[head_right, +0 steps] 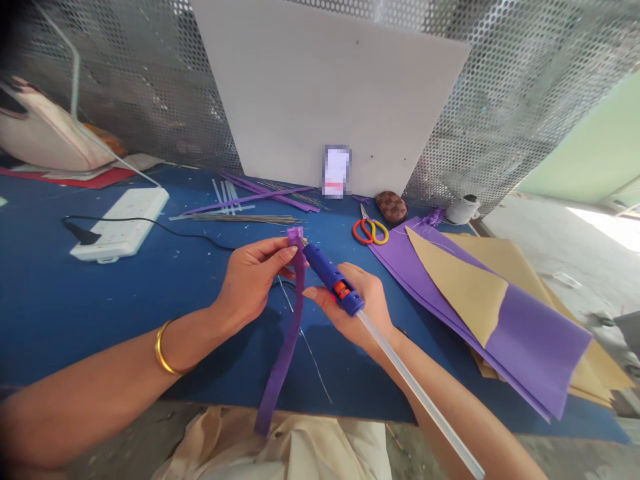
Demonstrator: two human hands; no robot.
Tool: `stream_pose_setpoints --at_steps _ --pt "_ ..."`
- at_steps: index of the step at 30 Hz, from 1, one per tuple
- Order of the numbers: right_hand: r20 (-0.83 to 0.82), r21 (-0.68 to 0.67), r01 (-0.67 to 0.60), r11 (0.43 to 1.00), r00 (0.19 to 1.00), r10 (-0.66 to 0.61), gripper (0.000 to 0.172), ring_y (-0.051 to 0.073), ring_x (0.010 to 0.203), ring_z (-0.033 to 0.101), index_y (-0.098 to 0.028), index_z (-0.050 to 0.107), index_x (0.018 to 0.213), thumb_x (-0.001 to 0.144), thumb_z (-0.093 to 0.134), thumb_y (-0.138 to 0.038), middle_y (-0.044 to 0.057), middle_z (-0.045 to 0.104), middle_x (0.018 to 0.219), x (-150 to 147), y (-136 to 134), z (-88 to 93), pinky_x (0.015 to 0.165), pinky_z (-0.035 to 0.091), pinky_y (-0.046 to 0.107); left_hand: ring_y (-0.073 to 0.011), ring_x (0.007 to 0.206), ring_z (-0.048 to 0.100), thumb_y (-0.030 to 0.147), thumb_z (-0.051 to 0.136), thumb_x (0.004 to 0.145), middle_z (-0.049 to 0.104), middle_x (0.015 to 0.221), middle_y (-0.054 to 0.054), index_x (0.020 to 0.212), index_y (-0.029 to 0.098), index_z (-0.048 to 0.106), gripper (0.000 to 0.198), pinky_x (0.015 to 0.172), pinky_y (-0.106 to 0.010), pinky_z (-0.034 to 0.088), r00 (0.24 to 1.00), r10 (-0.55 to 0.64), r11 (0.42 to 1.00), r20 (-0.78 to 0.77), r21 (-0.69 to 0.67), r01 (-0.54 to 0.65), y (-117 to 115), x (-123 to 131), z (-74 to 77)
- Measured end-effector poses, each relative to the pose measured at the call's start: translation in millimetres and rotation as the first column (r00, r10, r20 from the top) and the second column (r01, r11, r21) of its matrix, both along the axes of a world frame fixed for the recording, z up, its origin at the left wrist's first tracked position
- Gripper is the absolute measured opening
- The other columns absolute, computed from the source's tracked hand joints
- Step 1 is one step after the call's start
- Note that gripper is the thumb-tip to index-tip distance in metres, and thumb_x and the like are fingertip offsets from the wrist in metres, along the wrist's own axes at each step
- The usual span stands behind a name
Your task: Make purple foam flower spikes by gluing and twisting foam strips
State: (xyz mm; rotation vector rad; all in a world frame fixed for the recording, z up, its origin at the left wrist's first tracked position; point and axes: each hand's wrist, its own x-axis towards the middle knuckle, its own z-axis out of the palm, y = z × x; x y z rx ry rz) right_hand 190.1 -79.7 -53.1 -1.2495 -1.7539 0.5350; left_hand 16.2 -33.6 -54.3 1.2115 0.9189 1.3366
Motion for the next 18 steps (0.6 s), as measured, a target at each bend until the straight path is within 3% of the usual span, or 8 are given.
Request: stream_pose_setpoints --at_steps 10,18 --pt "0.018 -0.009 0.016 1.0 1.0 -0.015 0.04 0.009 0.053 0.037 -0.018 0.048 0.063 0.08 0.07 -0.047 -0.005 0.042 0.058 -0.2 -0.7 1.7 0.05 0.03 0.025 -0.0125 0.071 0.066 0.028 0.07 0.081 0.075 0.081 0.001 0.09 0.024 0.078 0.012 0.059 -0.02 0.052 1.0 0.026 0.999 -0.007 0.029 -0.026 2.6 -1.5 -3.0" --pt "0.024 -0.024 0.01 1.0 1.0 -0.009 0.042 0.008 0.053 0.036 -0.018 0.048 0.063 0.079 0.071 -0.048 -0.005 0.042 0.058 -1.6 -0.8 1.8 0.049 0.03 0.024 -0.0134 0.07 0.067 0.026 0.071 0.081 0.075 0.08 0.001 0.087 0.023 0.078 0.01 0.067 -0.025 0.057 0.999 0.03 0.999 0.022 0.015 -0.03 3.4 -1.1 -1.1"
